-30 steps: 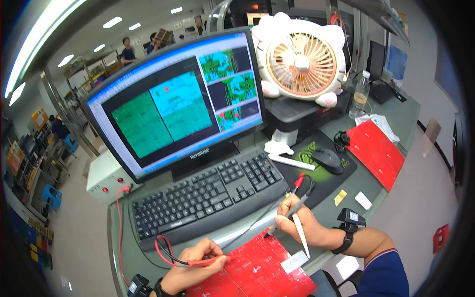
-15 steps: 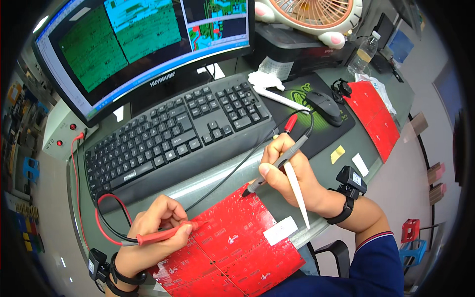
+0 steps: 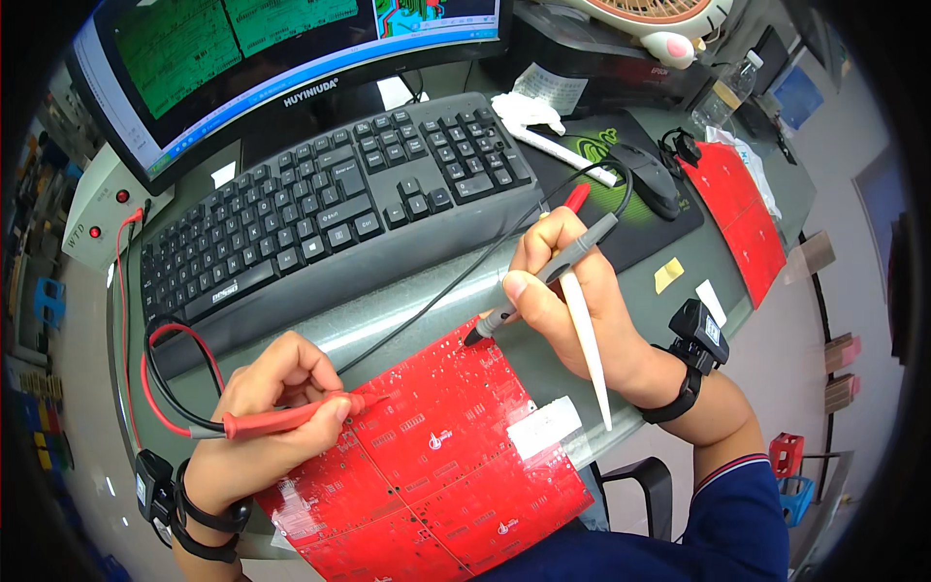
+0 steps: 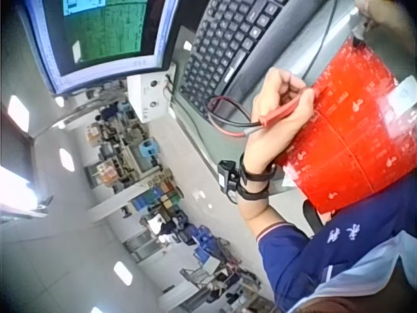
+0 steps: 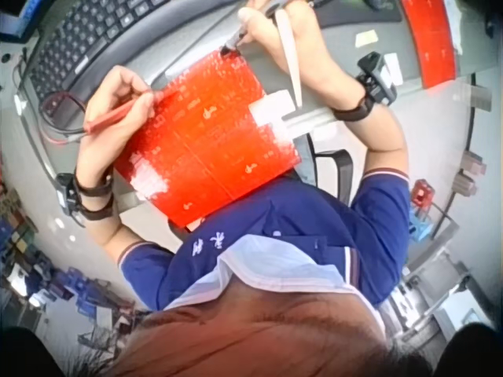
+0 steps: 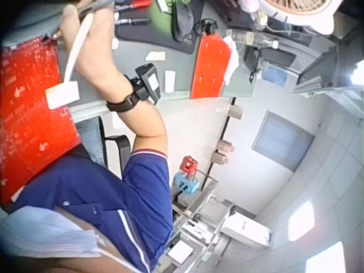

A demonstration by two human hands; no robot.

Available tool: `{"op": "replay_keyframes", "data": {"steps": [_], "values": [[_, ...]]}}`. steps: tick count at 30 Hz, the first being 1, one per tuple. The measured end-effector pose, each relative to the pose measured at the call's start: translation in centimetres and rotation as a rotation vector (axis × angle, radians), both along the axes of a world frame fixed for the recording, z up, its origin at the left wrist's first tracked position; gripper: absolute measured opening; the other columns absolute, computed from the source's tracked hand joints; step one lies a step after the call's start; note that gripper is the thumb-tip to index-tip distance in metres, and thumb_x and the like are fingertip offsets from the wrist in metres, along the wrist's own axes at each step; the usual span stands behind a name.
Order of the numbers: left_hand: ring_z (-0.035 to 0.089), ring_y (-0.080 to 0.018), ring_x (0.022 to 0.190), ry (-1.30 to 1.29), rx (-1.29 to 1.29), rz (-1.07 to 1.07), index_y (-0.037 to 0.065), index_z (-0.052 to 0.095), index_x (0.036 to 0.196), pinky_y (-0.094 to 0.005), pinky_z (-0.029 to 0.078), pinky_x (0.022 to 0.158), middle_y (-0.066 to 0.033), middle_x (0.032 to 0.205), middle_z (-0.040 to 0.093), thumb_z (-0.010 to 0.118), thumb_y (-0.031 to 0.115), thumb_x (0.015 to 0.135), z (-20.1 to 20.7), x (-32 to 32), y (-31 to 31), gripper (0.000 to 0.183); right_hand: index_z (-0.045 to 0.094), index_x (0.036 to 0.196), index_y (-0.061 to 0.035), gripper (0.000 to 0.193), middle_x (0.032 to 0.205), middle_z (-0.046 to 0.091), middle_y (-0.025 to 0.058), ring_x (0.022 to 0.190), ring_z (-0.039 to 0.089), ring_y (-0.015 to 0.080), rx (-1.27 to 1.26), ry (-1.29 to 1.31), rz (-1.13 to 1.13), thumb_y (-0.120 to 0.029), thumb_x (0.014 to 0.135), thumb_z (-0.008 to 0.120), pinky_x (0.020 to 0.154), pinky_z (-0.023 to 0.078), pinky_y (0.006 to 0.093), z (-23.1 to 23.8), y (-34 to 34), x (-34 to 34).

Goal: Testing a red circuit board using multimeters and software.

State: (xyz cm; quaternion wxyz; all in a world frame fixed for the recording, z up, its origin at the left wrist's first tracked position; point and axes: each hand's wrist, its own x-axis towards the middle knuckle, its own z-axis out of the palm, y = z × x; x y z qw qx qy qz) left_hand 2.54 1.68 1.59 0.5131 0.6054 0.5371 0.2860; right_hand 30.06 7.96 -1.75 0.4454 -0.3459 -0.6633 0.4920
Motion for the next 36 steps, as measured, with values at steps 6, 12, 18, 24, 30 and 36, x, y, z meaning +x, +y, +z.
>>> {"op": "replay_keyframes", "data": {"steps": [6, 12, 18, 24, 30, 36], "values": [[0.06, -0.0097, 0.069, 0.036, -0.062, -0.013, 0.001, 0.047, 0.088, -0.024, 0.05, 0.067, -0.0074, 0.079, 0.061, 0.063, 0.007, 0.084, 0.7, 0.0, -0.1, 0.017, 0.04, 0.09, -0.0059, 0.018, 0.073, 0.048, 0.0007, 0.066, 0.05, 0.0055, 0.039, 0.031, -0.009, -0.011, 0.091, 0.057, 0.058, 0.043, 0.0239, 0.1, -0.2, -0.3], [0.057, -0.0062, 0.068, 0.043, -0.037, -0.001, 0.002, 0.048, 0.088, -0.0211, 0.046, 0.063, -0.0055, 0.079, 0.061, 0.063, 0.008, 0.083, 0.6, 0.0, -0.4, 0.017, 0.037, 0.09, -0.0073, 0.021, 0.078, 0.048, 0.0024, 0.071, 0.046, 0.0066, 0.017, -0.031, 0.019, -0.009, 0.09, 0.058, 0.062, 0.043, 0.023, 0.5, -0.3, 0.1], [0.058, -0.005, 0.072, -0.028, -0.043, 0.031, 0.0, 0.048, 0.088, -0.0184, 0.045, 0.062, -0.0039, 0.078, 0.061, 0.062, 0.007, 0.084, 0.6, 0.3, -0.3, 0.016, 0.037, 0.09, -0.0072, 0.021, 0.078, 0.049, 0.0026, 0.071, 0.046, 0.0062, -0.022, -0.026, 0.006, -0.009, 0.09, 0.058, 0.064, 0.041, 0.0232, 0.7, -0.4, 0.1], [0.063, -0.0086, 0.08, -0.079, -0.078, 0.013, 0.0, 0.048, 0.091, -0.0194, 0.047, 0.066, -0.0054, 0.082, 0.06, 0.063, 0.006, 0.084, 0.6, -0.1, 0.0, 0.017, 0.037, 0.09, -0.0074, 0.021, 0.078, 0.048, 0.0023, 0.07, 0.044, 0.0057, 0.015, -0.06, 0.034, -0.009, 0.09, 0.057, 0.064, 0.041, 0.0235, 0.9, -0.6, 0.1], [0.064, -0.0103, 0.082, -0.114, -0.098, 0.033, 0.0, 0.049, 0.091, -0.0201, 0.048, 0.066, -0.0053, 0.082, 0.059, 0.064, 0.007, 0.084, 0.6, -0.3, 0.0, 0.018, 0.037, 0.091, -0.0073, 0.02, 0.078, 0.048, 0.0023, 0.069, 0.042, 0.0055, 0.055, -0.043, 0.023, -0.007, 0.09, 0.056, 0.061, 0.038, 0.0226, 0.8, -0.7, 0.1], [0.063, -0.0078, 0.078, -0.09, -0.145, 0.036, 0.0, 0.05, 0.091, -0.0192, 0.048, 0.064, -0.0046, 0.081, 0.06, 0.065, 0.008, 0.084, 0.6, -0.3, 0.2, 0.019, 0.043, 0.089, -0.0034, 0.018, 0.078, 0.045, 0.0041, 0.066, 0.049, 0.0086, -0.023, -0.063, 0.008, -0.011, 0.088, 0.06, 0.058, 0.04, 0.0272, 0.8, -0.7, 0.1]]}}
